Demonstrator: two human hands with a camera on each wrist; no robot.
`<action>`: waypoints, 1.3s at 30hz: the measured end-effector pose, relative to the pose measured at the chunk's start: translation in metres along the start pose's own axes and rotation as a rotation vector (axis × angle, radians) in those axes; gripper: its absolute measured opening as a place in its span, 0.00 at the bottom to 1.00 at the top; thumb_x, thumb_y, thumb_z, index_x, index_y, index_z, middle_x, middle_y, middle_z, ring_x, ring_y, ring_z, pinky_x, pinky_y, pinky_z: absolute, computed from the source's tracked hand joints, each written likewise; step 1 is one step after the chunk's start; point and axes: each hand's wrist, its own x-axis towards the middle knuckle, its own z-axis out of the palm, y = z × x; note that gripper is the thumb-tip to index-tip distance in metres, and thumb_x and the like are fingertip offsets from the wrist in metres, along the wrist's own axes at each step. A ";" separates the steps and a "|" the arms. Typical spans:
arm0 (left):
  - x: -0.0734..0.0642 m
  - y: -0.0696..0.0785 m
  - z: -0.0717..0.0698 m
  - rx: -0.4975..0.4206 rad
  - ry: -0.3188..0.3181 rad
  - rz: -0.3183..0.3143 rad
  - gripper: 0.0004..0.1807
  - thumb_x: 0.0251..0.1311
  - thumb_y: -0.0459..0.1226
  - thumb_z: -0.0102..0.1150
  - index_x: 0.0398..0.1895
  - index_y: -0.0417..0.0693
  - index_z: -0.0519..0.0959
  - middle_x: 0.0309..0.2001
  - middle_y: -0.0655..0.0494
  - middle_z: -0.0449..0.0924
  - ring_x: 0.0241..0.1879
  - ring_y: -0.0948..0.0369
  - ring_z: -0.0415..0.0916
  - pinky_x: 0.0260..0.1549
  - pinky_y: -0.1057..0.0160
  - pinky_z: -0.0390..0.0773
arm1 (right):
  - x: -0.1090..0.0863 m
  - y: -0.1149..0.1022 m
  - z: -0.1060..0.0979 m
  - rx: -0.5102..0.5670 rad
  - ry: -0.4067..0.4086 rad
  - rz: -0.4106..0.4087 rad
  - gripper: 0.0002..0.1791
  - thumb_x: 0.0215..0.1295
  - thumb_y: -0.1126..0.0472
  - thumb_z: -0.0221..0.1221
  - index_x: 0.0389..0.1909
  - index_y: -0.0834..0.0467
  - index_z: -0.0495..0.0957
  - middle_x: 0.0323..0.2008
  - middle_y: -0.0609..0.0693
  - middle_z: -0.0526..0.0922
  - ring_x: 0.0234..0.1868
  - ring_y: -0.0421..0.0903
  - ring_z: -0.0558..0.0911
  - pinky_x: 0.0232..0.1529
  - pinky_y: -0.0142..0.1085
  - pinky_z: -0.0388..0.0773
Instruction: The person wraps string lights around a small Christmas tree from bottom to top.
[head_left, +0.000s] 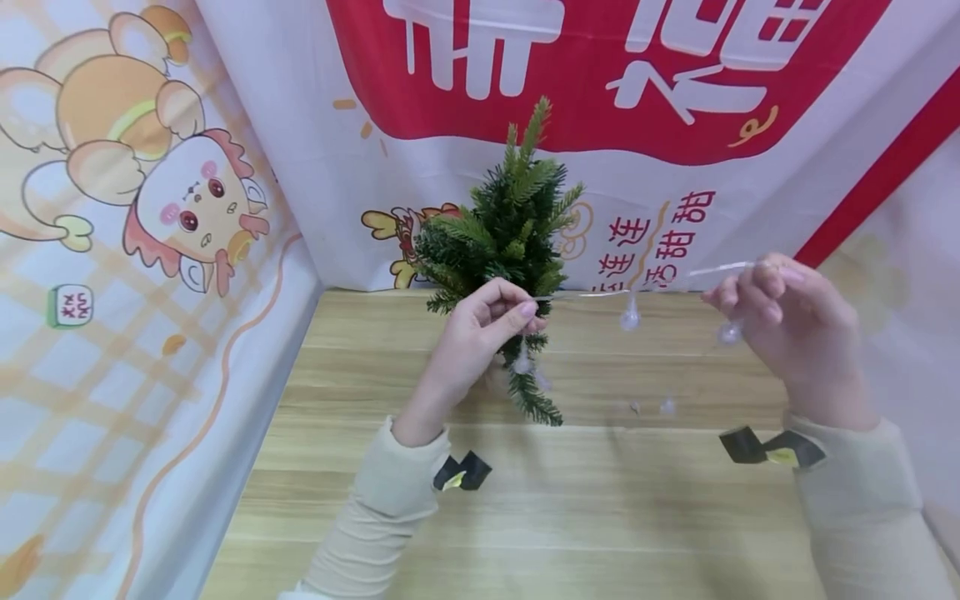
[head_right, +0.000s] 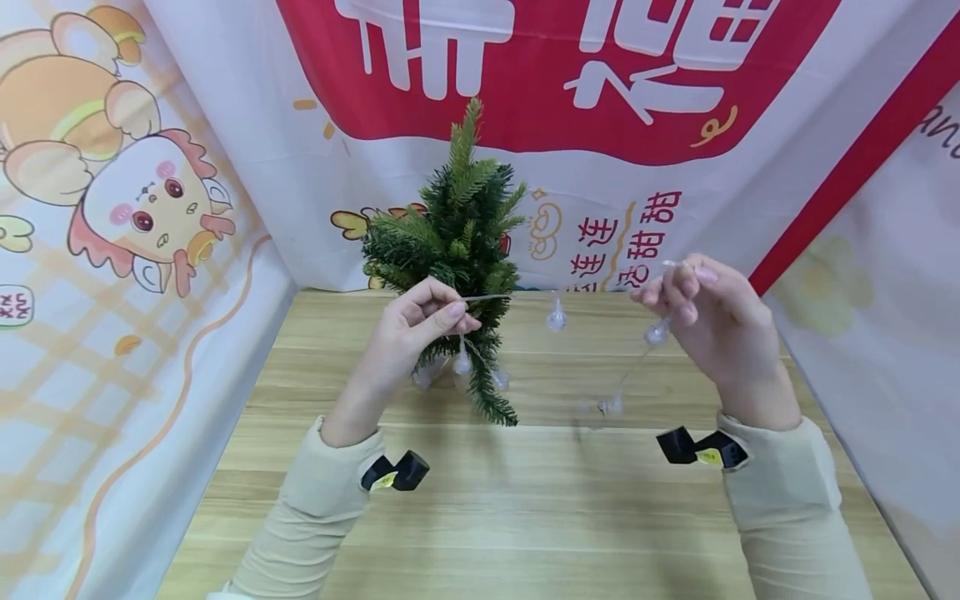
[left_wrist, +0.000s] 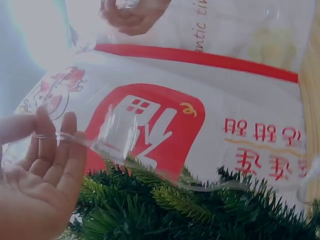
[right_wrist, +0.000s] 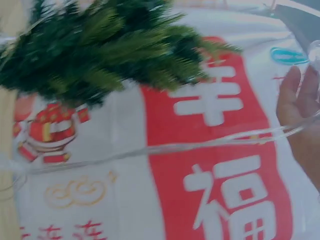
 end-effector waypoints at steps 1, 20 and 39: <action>0.000 0.001 0.001 0.013 -0.017 0.002 0.11 0.65 0.30 0.52 0.48 0.33 0.72 0.37 0.51 0.79 0.41 0.56 0.79 0.51 0.61 0.81 | 0.004 -0.002 0.003 0.021 0.007 0.012 0.22 0.72 0.66 0.29 0.32 0.72 0.71 0.25 0.63 0.73 0.47 0.58 0.80 0.56 0.44 0.73; 0.007 0.013 0.015 0.193 -0.168 0.031 0.19 0.64 0.53 0.55 0.55 0.61 0.78 0.18 0.61 0.57 0.20 0.61 0.54 0.22 0.67 0.61 | 0.046 -0.007 0.040 0.087 0.220 0.203 0.25 0.76 0.63 0.28 0.41 0.70 0.74 0.35 0.60 0.79 0.35 0.52 0.79 0.33 0.36 0.81; 0.005 0.018 -0.016 -0.092 0.337 0.254 0.09 0.59 0.46 0.60 0.32 0.51 0.80 0.32 0.66 0.78 0.35 0.65 0.74 0.40 0.72 0.76 | 0.036 -0.002 0.047 0.269 0.189 0.268 0.32 0.74 0.62 0.22 0.39 0.74 0.75 0.36 0.64 0.82 0.39 0.54 0.82 0.43 0.42 0.78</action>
